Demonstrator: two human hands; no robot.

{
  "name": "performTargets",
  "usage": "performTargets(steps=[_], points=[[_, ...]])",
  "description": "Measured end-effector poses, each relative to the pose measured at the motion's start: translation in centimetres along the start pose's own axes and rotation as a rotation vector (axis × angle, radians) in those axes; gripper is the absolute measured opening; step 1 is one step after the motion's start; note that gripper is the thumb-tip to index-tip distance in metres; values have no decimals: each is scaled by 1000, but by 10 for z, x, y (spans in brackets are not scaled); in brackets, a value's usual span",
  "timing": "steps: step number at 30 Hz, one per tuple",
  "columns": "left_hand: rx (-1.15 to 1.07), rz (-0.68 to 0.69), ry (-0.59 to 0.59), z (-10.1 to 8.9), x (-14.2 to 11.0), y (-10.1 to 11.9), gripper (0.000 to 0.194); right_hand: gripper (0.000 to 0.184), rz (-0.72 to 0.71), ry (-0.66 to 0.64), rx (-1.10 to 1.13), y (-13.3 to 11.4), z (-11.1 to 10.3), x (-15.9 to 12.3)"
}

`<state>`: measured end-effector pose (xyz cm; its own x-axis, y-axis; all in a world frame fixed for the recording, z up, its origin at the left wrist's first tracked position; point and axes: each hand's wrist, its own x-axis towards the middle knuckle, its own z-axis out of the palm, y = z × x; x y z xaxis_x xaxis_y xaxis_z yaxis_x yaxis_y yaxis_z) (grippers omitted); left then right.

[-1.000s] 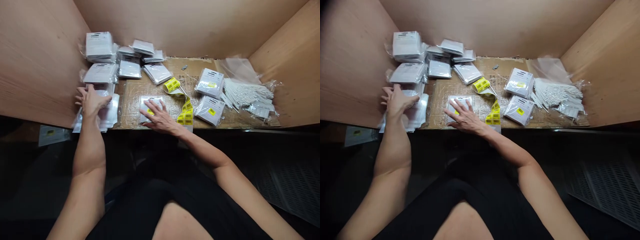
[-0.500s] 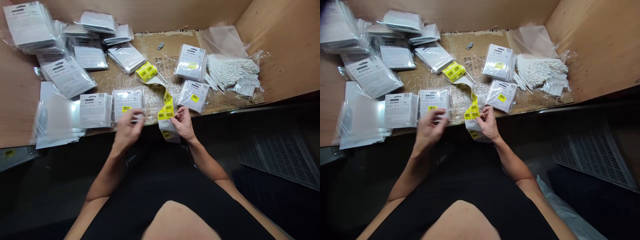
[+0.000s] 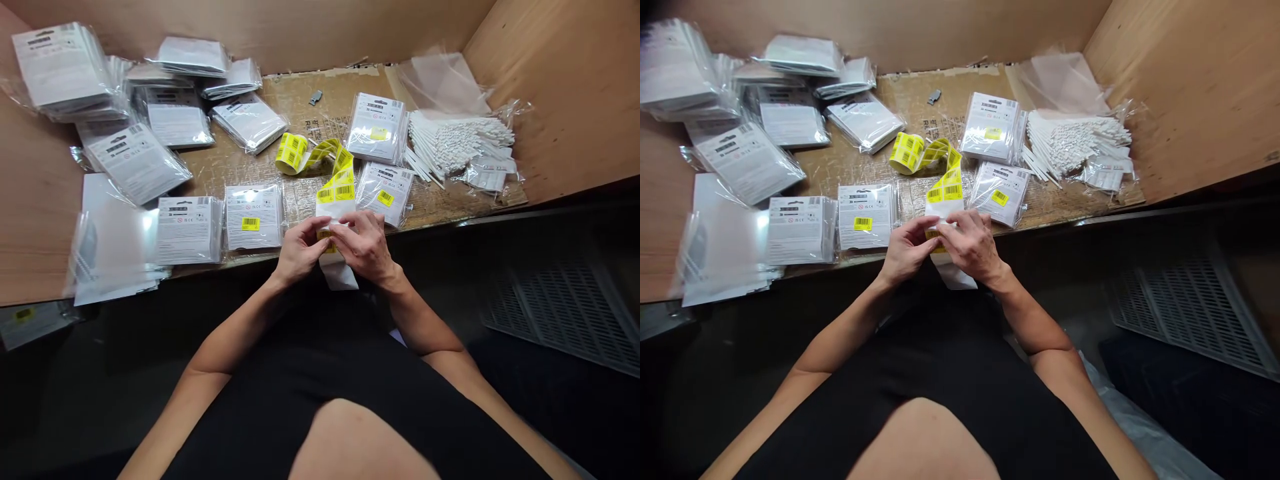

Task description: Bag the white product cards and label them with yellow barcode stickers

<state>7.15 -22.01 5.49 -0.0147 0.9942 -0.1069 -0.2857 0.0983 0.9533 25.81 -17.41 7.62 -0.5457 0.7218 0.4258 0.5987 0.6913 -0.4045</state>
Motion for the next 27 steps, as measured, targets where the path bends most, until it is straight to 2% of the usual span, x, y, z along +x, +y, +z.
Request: performTargets(steps=[4, 12, 15, 17, 19, 21, 23, 24, 25, 27], points=[[-64, -151, -27, 0, 1, 8, 49, 18, -24, -29, -82, 3, 6, -10], [-307, -475, -21, -4, 8, 22, 48, 14, -112, 25, -76, 14, 7, -21], [-360, -506, -53, -5, 11, 25, 41, 14, -172, 58, -113, 20, 9, -22], [-388, -500, -71, -6, 13, 22, 39, 13, -172, 14, -133, 22, 9, -23], [-374, -484, -76, -8, 16, 14, 40, 11, -165, -22, -117, 20, 7, -22], [-247, -401, -29, -10, 19, 2, 43, 6, -127, 55, -33, 10, 1, -16], [49, -214, 41, -12, 20, -12, 44, 9, 28, 199, 152, -7, -4, 0], [254, -94, 39, -13, 19, -19, 43, 12, 142, 229, 285, -17, -5, 11], [465, 15, 4, -13, 17, -26, 41, 16, 255, 201, 435, -30, -4, 25], [808, 144, -113, -11, 11, -38, 37, 24, 404, 2, 735, -57, 8, 58]])
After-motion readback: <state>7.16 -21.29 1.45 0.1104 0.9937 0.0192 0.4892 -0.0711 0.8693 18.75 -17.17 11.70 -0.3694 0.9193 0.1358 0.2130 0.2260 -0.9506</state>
